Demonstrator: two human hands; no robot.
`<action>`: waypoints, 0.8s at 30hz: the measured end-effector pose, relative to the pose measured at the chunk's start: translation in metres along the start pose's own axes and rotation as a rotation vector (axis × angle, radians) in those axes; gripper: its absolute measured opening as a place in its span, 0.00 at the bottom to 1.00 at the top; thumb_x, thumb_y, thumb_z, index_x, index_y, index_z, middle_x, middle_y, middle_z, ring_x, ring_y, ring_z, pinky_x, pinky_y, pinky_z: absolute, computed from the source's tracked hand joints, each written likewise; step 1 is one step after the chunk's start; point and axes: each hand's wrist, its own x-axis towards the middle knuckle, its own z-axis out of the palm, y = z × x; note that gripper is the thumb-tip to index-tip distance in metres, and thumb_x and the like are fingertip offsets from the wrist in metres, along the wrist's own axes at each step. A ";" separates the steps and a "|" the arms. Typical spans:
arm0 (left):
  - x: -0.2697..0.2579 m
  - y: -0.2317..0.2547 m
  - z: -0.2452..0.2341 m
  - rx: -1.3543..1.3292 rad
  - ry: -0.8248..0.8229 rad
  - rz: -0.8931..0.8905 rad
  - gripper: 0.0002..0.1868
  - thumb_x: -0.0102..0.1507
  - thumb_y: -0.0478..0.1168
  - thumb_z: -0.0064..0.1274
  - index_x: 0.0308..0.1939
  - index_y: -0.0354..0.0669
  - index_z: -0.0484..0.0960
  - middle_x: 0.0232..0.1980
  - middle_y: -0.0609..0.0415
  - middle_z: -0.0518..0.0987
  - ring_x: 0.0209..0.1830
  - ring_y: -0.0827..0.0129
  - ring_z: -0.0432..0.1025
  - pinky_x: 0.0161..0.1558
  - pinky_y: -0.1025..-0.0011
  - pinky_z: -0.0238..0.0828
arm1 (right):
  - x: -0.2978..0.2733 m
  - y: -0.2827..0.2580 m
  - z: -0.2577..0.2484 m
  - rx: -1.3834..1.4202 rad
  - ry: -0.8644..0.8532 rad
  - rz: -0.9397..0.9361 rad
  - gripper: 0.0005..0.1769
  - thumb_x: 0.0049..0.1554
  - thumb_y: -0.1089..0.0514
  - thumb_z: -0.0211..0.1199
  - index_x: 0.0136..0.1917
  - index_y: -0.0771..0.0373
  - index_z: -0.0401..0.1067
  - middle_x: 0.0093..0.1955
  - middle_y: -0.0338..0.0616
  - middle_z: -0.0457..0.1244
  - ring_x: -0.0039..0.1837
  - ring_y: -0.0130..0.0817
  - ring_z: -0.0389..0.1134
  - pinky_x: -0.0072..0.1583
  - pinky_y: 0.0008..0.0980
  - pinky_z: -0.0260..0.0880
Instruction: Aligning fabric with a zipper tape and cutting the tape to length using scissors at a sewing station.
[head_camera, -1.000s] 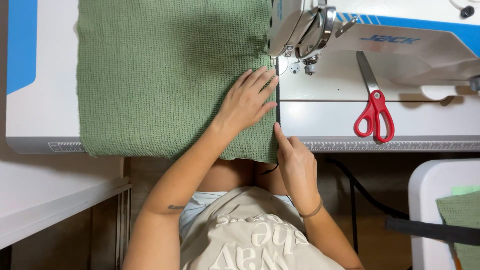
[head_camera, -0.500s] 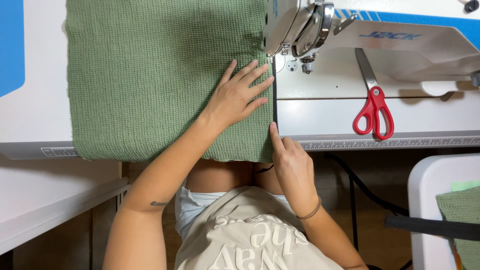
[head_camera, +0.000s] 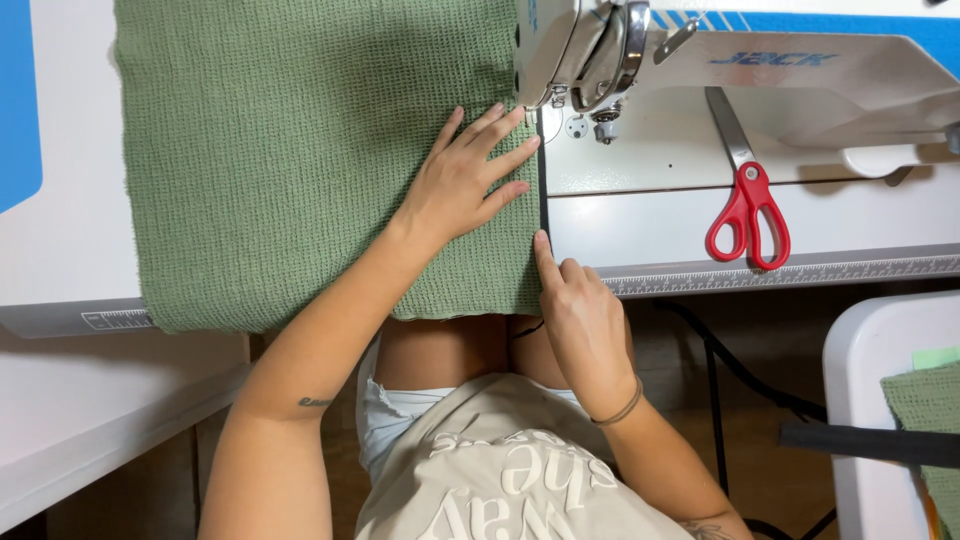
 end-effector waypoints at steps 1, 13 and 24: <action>0.001 0.000 0.000 -0.001 -0.005 -0.003 0.26 0.72 0.64 0.41 0.70 0.64 0.74 0.74 0.55 0.66 0.77 0.57 0.59 0.74 0.43 0.47 | 0.001 0.001 0.000 0.004 -0.005 0.000 0.34 0.54 0.63 0.59 0.75 0.54 0.68 0.33 0.35 0.57 0.36 0.32 0.63 0.33 0.32 0.67; 0.013 -0.001 -0.024 -0.084 -0.118 0.058 0.17 0.71 0.54 0.53 0.56 0.51 0.71 0.70 0.46 0.71 0.74 0.47 0.63 0.73 0.39 0.48 | 0.016 0.013 -0.004 0.025 -0.210 -0.032 0.38 0.54 0.67 0.55 0.78 0.59 0.60 0.38 0.39 0.57 0.38 0.41 0.63 0.32 0.45 0.65; 0.019 -0.009 -0.022 -0.168 -0.077 0.039 0.18 0.68 0.49 0.62 0.55 0.49 0.72 0.64 0.43 0.78 0.74 0.45 0.63 0.73 0.39 0.46 | 0.026 0.024 0.012 0.138 -0.171 -0.041 0.37 0.54 0.65 0.56 0.77 0.61 0.61 0.37 0.42 0.58 0.38 0.45 0.62 0.34 0.48 0.63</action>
